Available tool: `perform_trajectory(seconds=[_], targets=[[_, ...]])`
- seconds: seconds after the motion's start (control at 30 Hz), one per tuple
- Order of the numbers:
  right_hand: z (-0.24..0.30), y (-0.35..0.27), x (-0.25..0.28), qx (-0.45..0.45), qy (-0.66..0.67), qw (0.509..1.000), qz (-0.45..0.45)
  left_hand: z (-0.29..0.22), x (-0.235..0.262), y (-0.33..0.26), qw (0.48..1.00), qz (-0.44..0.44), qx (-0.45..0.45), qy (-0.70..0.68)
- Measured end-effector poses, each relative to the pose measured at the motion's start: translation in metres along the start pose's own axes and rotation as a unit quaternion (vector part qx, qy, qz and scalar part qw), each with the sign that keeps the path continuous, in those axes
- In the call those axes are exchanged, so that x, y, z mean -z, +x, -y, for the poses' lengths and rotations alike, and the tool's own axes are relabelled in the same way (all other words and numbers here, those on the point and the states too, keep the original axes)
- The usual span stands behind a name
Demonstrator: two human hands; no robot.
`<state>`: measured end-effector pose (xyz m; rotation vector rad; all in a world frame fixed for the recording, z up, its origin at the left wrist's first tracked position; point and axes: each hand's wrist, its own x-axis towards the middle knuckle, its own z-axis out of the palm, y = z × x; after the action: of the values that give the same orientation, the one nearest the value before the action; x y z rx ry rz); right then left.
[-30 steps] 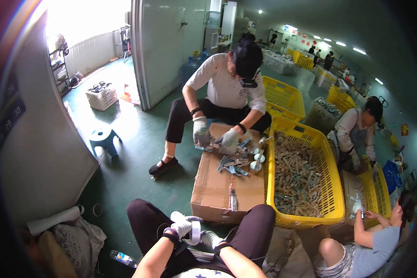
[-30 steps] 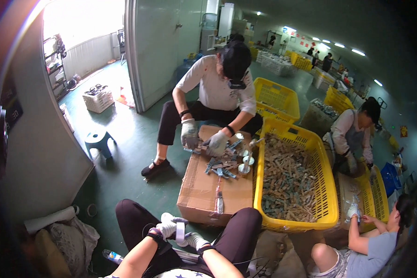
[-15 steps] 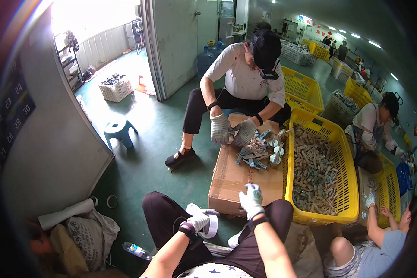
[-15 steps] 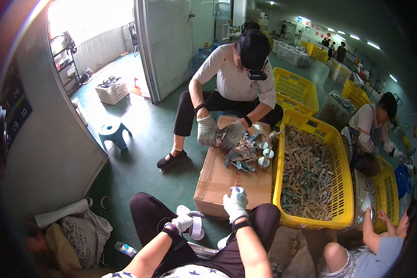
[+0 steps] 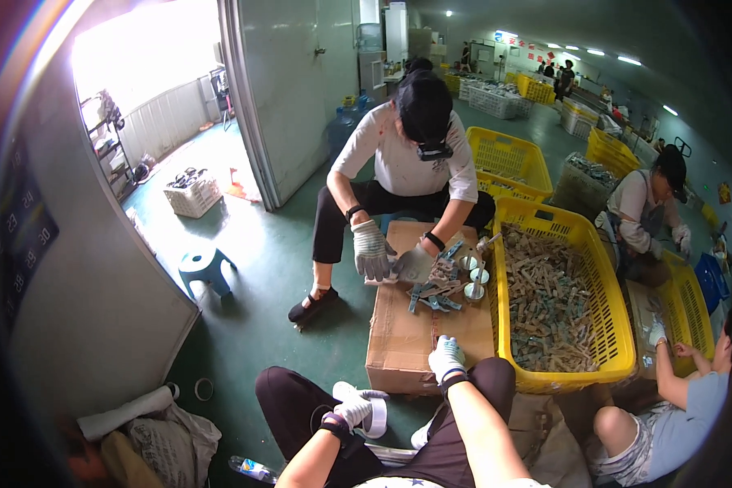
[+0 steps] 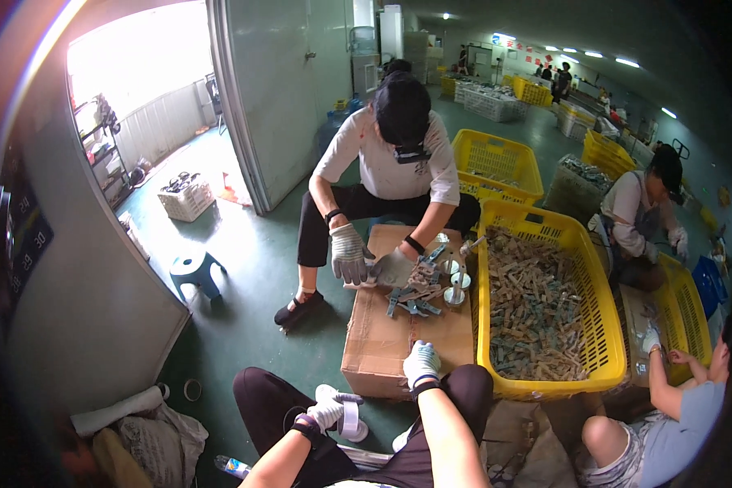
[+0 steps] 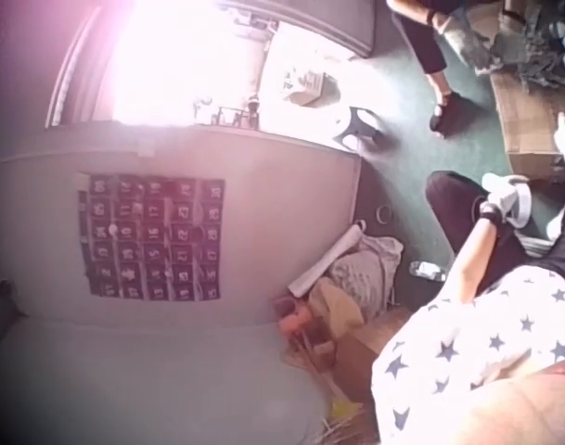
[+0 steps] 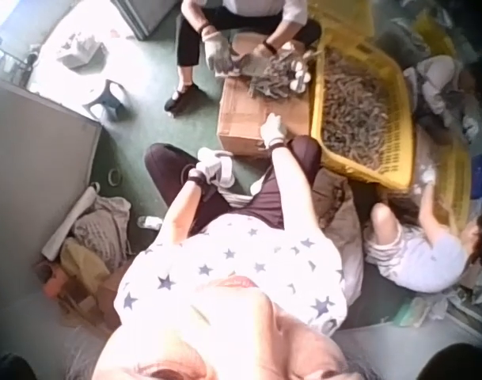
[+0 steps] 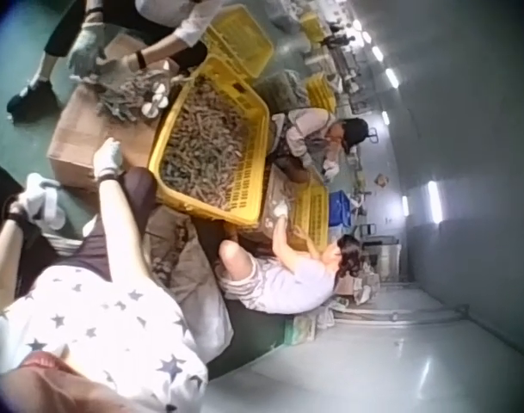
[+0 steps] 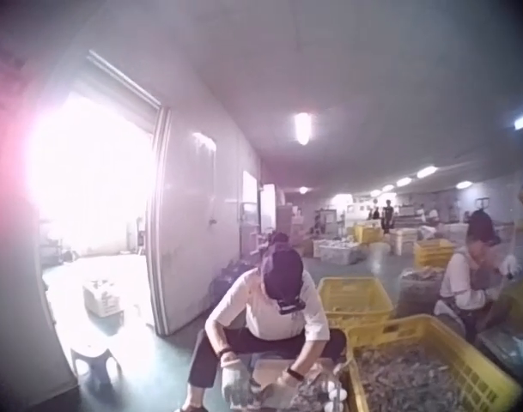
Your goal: Assembling and sorting small plastic clips in a warehouse factory setting.
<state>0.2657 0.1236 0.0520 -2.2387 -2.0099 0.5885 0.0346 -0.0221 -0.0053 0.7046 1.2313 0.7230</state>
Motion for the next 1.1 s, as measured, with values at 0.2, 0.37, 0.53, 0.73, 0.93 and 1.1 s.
perform_trajectory(seconds=[0.2, 0.37, 0.53, 0.73, 0.93, 1.1], targets=[[0.008, -0.009, 0.003, -0.016, 0.042, 0.999, 0.019, 0.047, 0.016, 0.013, 0.988, -0.122, -0.074, 0.062], [-0.016, -0.004, -0.006, -0.027, 0.068, 0.997, 0.018, 0.003, -0.008, -0.01, 0.996, -0.028, -0.013, -0.088], [-0.016, -0.007, -0.009, -0.021, 0.085, 0.996, 0.009, -0.001, -0.013, -0.02, 0.998, -0.041, -0.038, -0.03], [-0.035, 0.007, -0.031, -0.005, 0.095, 0.995, -0.029, 0.026, -0.004, -0.004, 0.997, -0.006, -0.065, 0.033], [-0.028, 0.005, -0.048, 0.0, 0.123, 0.99, -0.066, 0.002, -0.014, -0.032, 0.997, -0.032, -0.065, 0.038], [-0.033, -0.006, -0.045, 0.026, 0.146, 0.987, -0.067, 0.027, -0.005, -0.008, 0.999, -0.006, -0.034, -0.037]])
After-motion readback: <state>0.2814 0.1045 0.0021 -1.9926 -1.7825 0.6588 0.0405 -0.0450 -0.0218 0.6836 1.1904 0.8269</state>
